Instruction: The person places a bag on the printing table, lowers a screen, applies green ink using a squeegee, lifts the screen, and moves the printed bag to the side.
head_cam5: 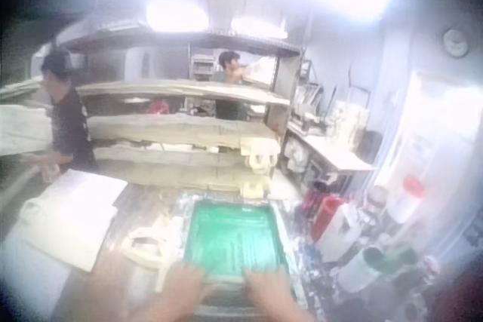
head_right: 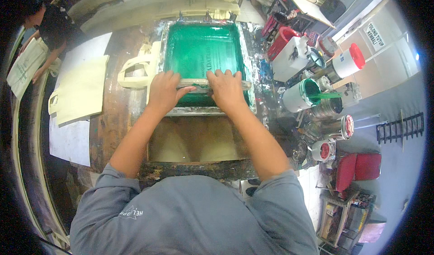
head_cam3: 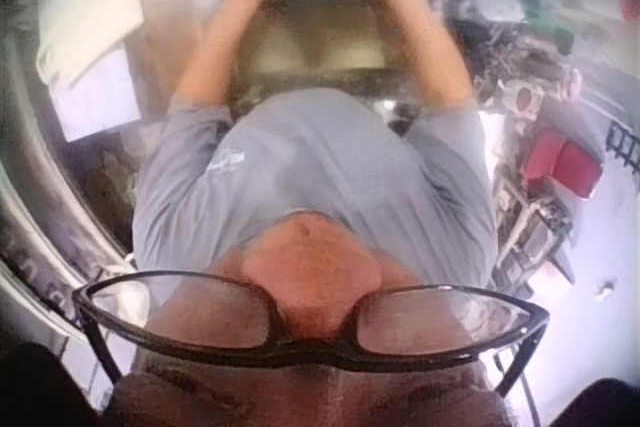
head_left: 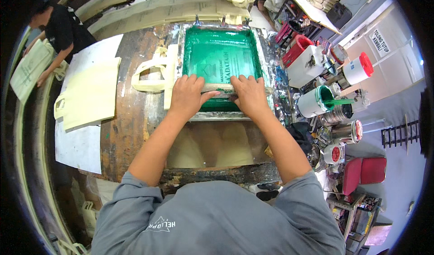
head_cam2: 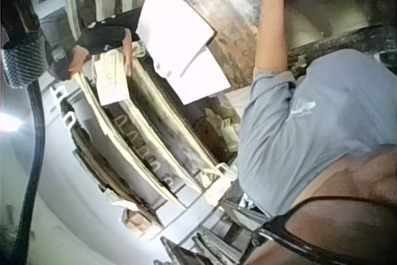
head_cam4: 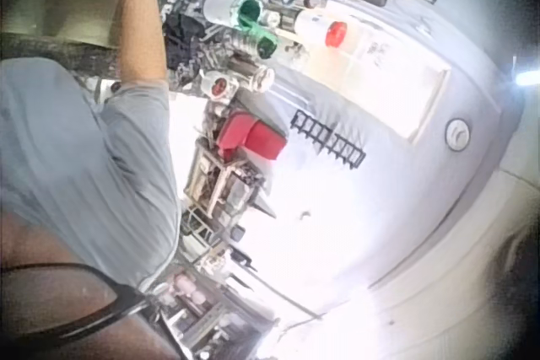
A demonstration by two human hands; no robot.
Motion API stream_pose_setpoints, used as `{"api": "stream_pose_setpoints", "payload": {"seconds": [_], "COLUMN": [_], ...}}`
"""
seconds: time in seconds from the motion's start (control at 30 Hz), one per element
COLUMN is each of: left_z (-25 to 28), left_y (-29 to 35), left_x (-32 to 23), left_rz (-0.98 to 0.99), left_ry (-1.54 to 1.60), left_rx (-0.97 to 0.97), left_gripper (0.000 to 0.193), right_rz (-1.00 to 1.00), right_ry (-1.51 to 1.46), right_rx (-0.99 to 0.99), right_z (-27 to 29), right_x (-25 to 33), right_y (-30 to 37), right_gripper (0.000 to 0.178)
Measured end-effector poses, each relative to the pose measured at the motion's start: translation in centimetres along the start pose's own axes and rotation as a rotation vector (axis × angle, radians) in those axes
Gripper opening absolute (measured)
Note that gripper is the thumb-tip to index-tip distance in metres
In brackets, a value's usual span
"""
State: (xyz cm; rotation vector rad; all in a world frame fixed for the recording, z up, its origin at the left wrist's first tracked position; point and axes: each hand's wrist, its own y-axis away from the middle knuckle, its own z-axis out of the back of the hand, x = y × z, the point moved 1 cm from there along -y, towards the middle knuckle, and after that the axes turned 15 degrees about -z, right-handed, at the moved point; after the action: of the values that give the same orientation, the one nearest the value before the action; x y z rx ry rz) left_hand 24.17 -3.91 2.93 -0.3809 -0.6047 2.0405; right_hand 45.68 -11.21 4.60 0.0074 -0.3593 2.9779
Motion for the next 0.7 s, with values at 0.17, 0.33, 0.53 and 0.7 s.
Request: {"api": "stream_pose_setpoints", "payload": {"seconds": [0.17,0.33,0.53,0.7], "left_z": [1.5,0.2,2.1,3.9], "left_y": [5.5,13.3,10.0,4.0], "left_x": [0.3,1.4,0.9,1.5], "left_rz": [0.054,0.458,0.610,0.572], "left_ry": [0.176,0.128,0.494,0.728], "left_rx": [-0.260,0.199,-0.168,-0.642], "left_gripper": [0.109,0.096,0.082,0.086], "right_rz": [-0.072,-0.053,-0.058,-0.003], "right_ry": [0.073,-0.085,-0.081,-0.079], "right_rx": [0.139,0.006,0.044,-0.415], "right_z": [0.2,0.3,4.5,11.5], "right_x": [0.7,1.3,1.1,1.3], "right_y": [1.7,4.5,2.6,-2.4], "right_gripper": [0.058,0.056,0.054,0.050]}}
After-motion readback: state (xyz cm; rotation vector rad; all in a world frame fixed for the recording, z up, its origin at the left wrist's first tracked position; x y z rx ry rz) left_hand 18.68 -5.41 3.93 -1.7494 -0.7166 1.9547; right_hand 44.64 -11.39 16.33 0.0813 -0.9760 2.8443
